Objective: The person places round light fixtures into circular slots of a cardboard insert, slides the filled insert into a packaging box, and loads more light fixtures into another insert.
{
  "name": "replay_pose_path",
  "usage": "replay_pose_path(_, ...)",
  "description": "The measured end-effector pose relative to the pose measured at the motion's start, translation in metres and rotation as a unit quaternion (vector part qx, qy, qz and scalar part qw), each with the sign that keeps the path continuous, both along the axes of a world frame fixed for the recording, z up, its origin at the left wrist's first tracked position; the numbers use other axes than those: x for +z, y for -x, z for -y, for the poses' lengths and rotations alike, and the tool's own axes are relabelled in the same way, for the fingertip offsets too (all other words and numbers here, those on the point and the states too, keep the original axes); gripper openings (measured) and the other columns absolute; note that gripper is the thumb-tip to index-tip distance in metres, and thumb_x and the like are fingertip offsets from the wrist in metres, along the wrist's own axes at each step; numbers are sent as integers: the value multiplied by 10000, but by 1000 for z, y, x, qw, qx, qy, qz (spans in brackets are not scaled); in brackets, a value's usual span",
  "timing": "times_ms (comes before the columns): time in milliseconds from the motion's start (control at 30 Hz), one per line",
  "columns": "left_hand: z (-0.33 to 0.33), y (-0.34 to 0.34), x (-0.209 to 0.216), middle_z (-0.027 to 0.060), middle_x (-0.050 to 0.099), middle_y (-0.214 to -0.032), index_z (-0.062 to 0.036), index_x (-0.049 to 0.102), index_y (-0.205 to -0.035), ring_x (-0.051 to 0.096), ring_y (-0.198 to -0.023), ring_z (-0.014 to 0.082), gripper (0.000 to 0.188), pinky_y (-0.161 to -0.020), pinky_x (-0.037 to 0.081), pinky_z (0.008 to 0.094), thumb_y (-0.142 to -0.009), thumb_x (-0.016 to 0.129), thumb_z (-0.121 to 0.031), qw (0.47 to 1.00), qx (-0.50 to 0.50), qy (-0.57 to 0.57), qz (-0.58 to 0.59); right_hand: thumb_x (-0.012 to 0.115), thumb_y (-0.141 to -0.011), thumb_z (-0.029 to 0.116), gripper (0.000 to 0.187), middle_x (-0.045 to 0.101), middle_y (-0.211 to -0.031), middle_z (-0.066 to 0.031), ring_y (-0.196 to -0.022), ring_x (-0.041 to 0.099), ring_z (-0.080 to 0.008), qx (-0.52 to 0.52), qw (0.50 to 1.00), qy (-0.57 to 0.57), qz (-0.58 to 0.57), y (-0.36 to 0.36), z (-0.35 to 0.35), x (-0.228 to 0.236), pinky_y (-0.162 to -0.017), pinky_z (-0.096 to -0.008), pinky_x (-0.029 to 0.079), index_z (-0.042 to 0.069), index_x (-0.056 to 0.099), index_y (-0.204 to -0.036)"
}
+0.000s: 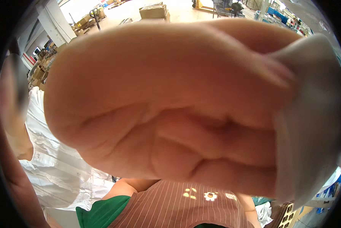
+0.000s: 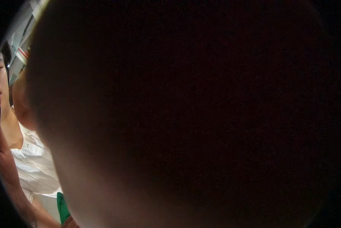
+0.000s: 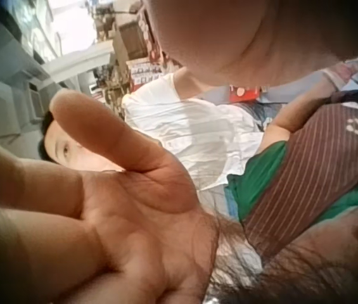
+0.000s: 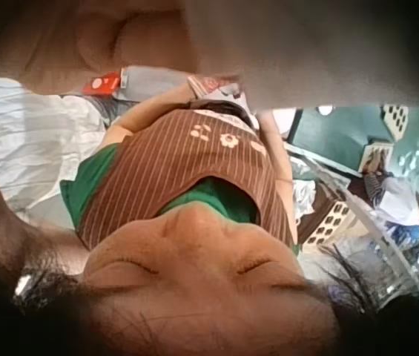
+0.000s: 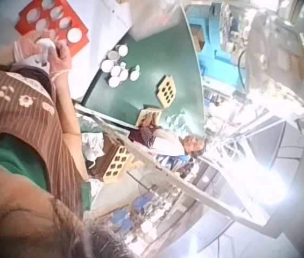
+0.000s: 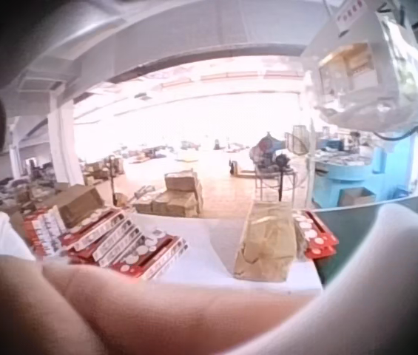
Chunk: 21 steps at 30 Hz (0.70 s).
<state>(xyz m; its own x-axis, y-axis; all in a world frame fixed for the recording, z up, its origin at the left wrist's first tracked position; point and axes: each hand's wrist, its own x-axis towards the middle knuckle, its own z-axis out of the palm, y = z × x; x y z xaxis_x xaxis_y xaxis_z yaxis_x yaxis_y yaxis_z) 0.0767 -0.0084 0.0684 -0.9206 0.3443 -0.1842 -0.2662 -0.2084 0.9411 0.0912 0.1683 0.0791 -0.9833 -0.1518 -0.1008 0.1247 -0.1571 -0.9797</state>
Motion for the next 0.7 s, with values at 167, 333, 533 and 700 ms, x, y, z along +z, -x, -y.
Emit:
replay_pose_path(167,-4,-1,-6,39,611,-890,-51,609,-960,571,-849,133,279,-752,475,314,-800,718,-252,976,60,70,-199,597,-880,231,355,568,-1060,-89,-901,541,-198,33,954,267,129,-8,16,37,-760,-328,449,39,519,-1168)
replay_pose_path(333,-13,-3,-7,29,613,-966,-56,600,-1050,576,-907,139,337,-771,484,320,-836,732,-280,982,77,-7,-171,544,-906,51,138,574,-819,-44,-570,537,-92,-39,998,-54,-3,-5,8,9,-421,-222,445,32,563,-1042)
replay_pose_path(533,11,0,-67,56,664,-1004,-41,650,-1049,608,-901,169,333,-761,494,322,-807,751,-246,996,54,62,-29,578,-924,93,177,632,-834,-56,-601,578,-133,-31,995,-88,23,2,22,8,-502,-274,492,17,590,-1084)
replay_pose_path(700,22,15,61,186,382,-1421,-34,322,-1420,408,-1287,302,789,-1078,348,401,-791,722,-292,975,-203,-43,-75,631,-898,120,312,629,-1076,-82,-954,566,-136,-93,986,-109,83,-20,1,-7,-811,-283,471,51,594,-1200)
